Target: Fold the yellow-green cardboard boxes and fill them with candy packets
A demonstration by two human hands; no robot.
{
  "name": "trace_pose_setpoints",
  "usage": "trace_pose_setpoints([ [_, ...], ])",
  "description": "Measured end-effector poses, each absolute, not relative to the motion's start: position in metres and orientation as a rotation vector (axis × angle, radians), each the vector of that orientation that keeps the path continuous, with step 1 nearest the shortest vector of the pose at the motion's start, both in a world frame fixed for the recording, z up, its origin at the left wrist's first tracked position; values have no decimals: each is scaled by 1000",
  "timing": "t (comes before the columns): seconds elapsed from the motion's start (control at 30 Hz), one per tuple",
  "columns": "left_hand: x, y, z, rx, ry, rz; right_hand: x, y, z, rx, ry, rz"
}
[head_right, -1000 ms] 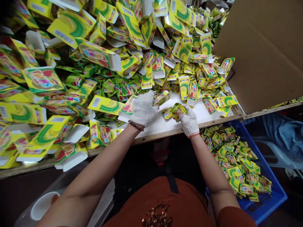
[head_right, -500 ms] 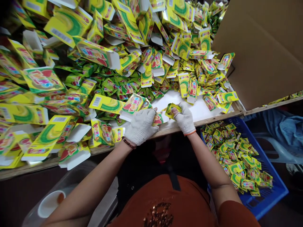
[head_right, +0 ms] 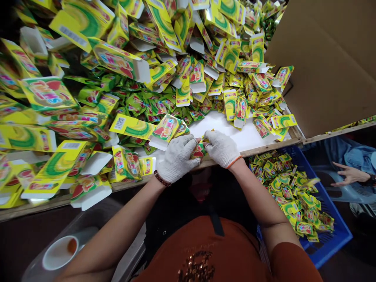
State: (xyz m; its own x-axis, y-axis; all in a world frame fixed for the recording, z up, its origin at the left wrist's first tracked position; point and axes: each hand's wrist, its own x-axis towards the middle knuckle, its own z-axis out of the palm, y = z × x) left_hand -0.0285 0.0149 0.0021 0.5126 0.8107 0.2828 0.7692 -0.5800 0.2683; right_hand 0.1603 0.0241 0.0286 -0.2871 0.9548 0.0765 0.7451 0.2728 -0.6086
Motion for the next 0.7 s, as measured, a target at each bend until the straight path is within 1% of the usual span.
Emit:
trace_pose_setpoints([
  [0.07,-29,14,3,2637,1414,579,163,20,34,-1453,-2079,762],
  [0.13,-29,14,4,2642,1416,577,170,16,39,-1377,-1981,961],
  [0.2,-28,14,4,2663,1387,583,174,14,40,-1407,-1866,1082],
  [0.23,-28,13,4,2677,1377,589,174,13,40,-1443,-1834,1085],
  [0.3,-26,13,3,2702,1372,595,169,13,37,-1491,-1835,974],
  [0.37,-24,11,3,2696,1388,593,161,14,33,-1489,-1887,780],
  [0.43,-24,10,2,2655,1425,609,153,15,30,-1463,-1914,702],
  [0.5,-24,10,0,2592,1488,679,149,13,31,-1466,-1833,824],
  [0.6,-23,11,-7,2484,1553,842,149,6,37,-1474,-1592,1179],
  [0.7,-19,13,-13,2398,1453,977,147,1,44,-1398,-1614,1392],
])
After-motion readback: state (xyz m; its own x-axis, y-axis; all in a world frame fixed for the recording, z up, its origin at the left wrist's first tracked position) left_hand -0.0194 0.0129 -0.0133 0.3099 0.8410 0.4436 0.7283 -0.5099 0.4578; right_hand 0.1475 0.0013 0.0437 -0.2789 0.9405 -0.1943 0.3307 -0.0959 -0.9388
